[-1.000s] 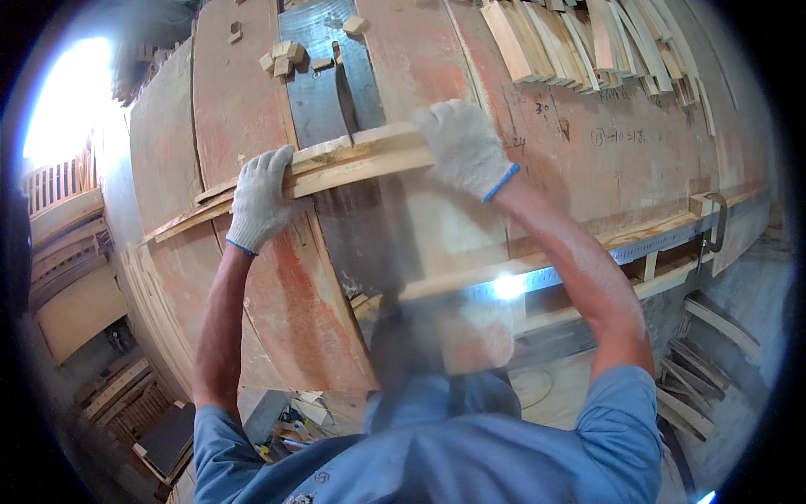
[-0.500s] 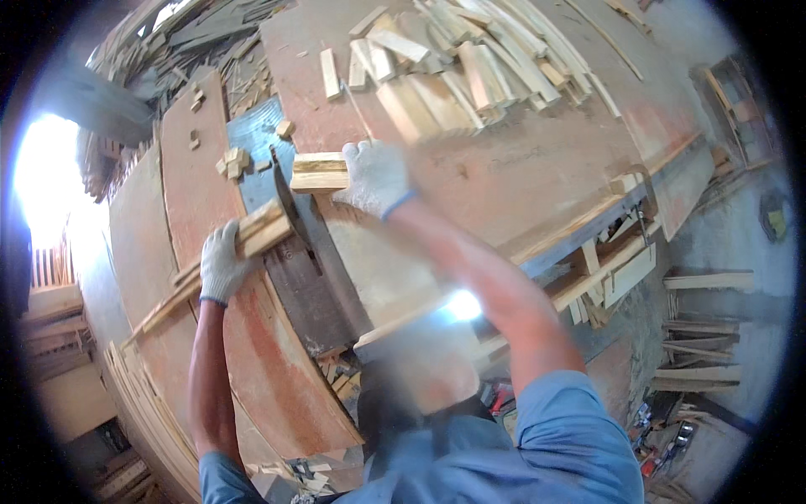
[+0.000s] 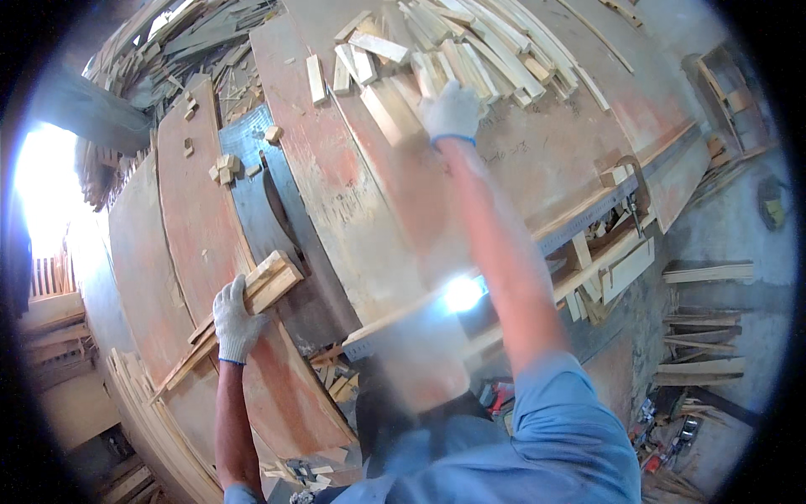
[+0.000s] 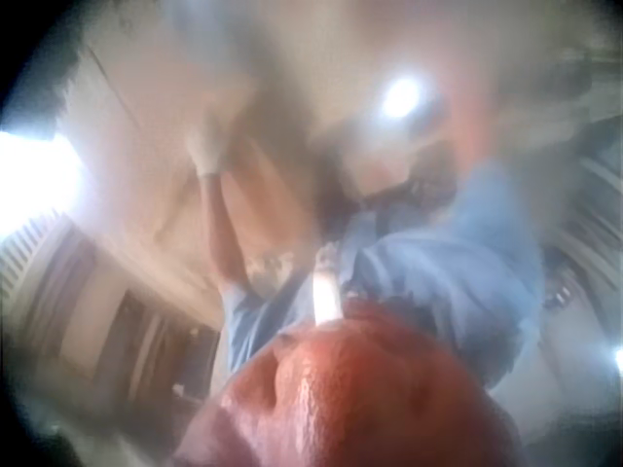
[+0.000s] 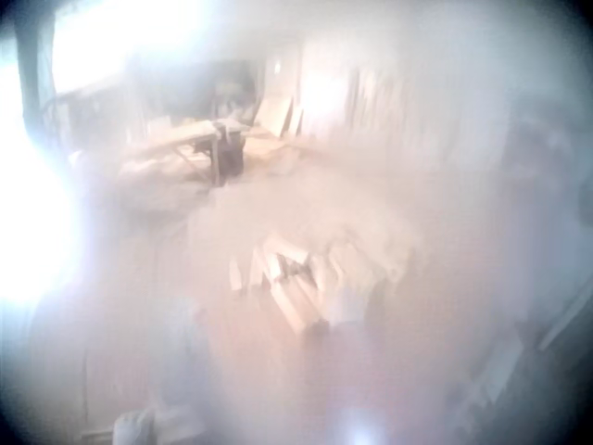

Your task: The person sorts through a pile of wood pieces on the floor, picks up pieces, and places them on a table saw. The person then uses the table saw to cut the wood pieces.

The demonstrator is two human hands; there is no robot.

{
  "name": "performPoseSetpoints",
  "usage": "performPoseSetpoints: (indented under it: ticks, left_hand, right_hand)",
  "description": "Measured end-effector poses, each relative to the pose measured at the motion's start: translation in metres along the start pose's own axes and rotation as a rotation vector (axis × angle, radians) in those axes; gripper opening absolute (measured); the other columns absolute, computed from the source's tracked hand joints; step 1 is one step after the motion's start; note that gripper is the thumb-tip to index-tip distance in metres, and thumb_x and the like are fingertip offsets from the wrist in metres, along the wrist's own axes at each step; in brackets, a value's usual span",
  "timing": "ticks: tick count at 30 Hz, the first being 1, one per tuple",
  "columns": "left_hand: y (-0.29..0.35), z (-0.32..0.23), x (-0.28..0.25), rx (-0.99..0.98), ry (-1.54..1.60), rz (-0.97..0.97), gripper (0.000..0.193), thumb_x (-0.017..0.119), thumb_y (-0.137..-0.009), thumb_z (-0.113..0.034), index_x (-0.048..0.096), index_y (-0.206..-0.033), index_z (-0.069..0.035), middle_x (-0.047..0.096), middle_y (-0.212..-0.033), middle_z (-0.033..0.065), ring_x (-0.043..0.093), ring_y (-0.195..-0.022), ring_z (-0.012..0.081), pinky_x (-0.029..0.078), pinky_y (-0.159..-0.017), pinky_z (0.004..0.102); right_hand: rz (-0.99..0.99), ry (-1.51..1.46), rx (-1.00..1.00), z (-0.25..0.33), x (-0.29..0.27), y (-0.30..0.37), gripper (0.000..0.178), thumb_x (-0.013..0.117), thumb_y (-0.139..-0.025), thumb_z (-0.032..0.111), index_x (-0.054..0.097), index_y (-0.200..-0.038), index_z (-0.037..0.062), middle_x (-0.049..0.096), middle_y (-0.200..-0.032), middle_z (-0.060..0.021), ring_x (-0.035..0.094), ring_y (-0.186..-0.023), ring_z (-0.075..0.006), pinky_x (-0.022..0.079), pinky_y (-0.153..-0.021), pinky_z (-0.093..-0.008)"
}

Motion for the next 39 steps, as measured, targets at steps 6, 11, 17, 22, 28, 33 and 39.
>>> performPoseSetpoints:
  ticks: [6, 11, 17, 22, 28, 33, 39]
  left_hand:
    - [0.010, -0.022, -0.013, -0.070, 0.023, 0.076, 0.086, 0.092, -0.066, -0.024, 0.057, -0.143, -0.005, 0.067, -0.129, 0.0168, 0.060, -0.123, 0.0397, 0.047, -0.108, 0.0512]
    - [0.020, -0.090, 0.008, 0.079, 0.100, 0.145, 0.074, 0.090, -0.071, -0.027, 0.059, -0.136, -0.008, 0.067, -0.121, 0.0155, 0.061, -0.117, 0.0399, 0.047, -0.103, 0.0511]
    - [0.028, -0.114, 0.024, 0.159, 0.079, -0.115, 0.064, 0.083, -0.078, -0.035, 0.057, -0.131, -0.008, 0.063, -0.109, 0.0126, 0.060, -0.107, 0.0375, 0.045, -0.094, 0.0495]
    - [0.055, -0.091, 0.005, 0.150, 0.025, 0.069, 0.101, 0.089, -0.075, -0.042, 0.044, -0.158, -0.006, 0.046, -0.160, 0.0183, 0.037, -0.154, 0.0383, 0.025, -0.130, 0.0566]
    - [0.076, -0.024, 0.002, 0.069, -0.011, 0.002, 0.102, 0.099, -0.062, -0.029, 0.050, -0.148, -0.005, 0.060, -0.136, 0.0178, 0.055, -0.131, 0.0413, 0.041, -0.116, 0.0533]
    - [0.060, -0.031, 0.001, 0.056, 0.031, 0.028, 0.097, 0.099, -0.063, -0.025, 0.052, -0.146, -0.007, 0.061, -0.132, 0.0167, 0.055, -0.127, 0.0402, 0.044, -0.112, 0.0522]
    - [0.011, -0.048, 0.002, 0.091, 0.077, 0.023, 0.100, 0.100, -0.061, -0.030, 0.053, -0.146, -0.008, 0.061, -0.134, 0.0169, 0.054, -0.129, 0.0406, 0.043, -0.113, 0.0518]
  right_hand:
    - [0.181, -0.142, -0.412, 0.071, -0.077, 0.116, 0.046, 0.074, -0.088, 0.039, 0.065, -0.117, 0.0046, 0.067, -0.114, -0.0196, 0.065, -0.112, -0.0417, 0.051, -0.099, -0.0532]
    - [0.669, -0.364, -0.849, 0.094, -0.077, 0.280, 0.078, 0.083, -0.082, 0.043, 0.057, -0.142, 0.0000, 0.061, -0.133, -0.0240, 0.060, -0.123, -0.0424, 0.048, -0.109, -0.0512]
    - [0.835, -0.202, -0.883, 0.100, -0.055, 0.299, 0.086, 0.092, -0.069, 0.037, 0.057, -0.140, 0.0017, 0.059, -0.130, -0.0190, 0.060, -0.122, -0.0393, 0.051, -0.105, -0.0490]
    - [0.806, -0.297, -0.905, 0.092, -0.058, 0.301, 0.088, 0.095, -0.065, 0.037, 0.058, -0.136, 0.0020, 0.060, -0.125, -0.0185, 0.060, -0.118, -0.0391, 0.051, -0.103, -0.0476]
    - [0.765, -0.364, -0.851, 0.093, -0.059, 0.304, 0.080, 0.092, -0.067, 0.035, 0.058, -0.133, 0.0043, 0.060, -0.122, -0.0191, 0.060, -0.115, -0.0401, 0.051, -0.100, -0.0489]
    - [0.799, -0.358, -0.802, 0.089, -0.054, 0.289, 0.072, 0.092, -0.069, 0.031, 0.059, -0.128, 0.0058, 0.060, -0.118, -0.0164, 0.060, -0.114, -0.0390, 0.052, -0.099, -0.0490]
    - [0.678, -0.410, -0.647, 0.080, -0.063, 0.254, 0.072, 0.090, -0.075, 0.027, 0.058, -0.136, 0.0045, 0.063, -0.127, -0.0199, 0.060, -0.120, -0.0417, 0.051, -0.103, -0.0497]
Point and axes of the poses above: each hand's wrist, its own y-axis away from the middle knuckle, its own x-axis out of the palm, z = x × y, the point moved 6 cm from there along -y, towards the middle knuckle
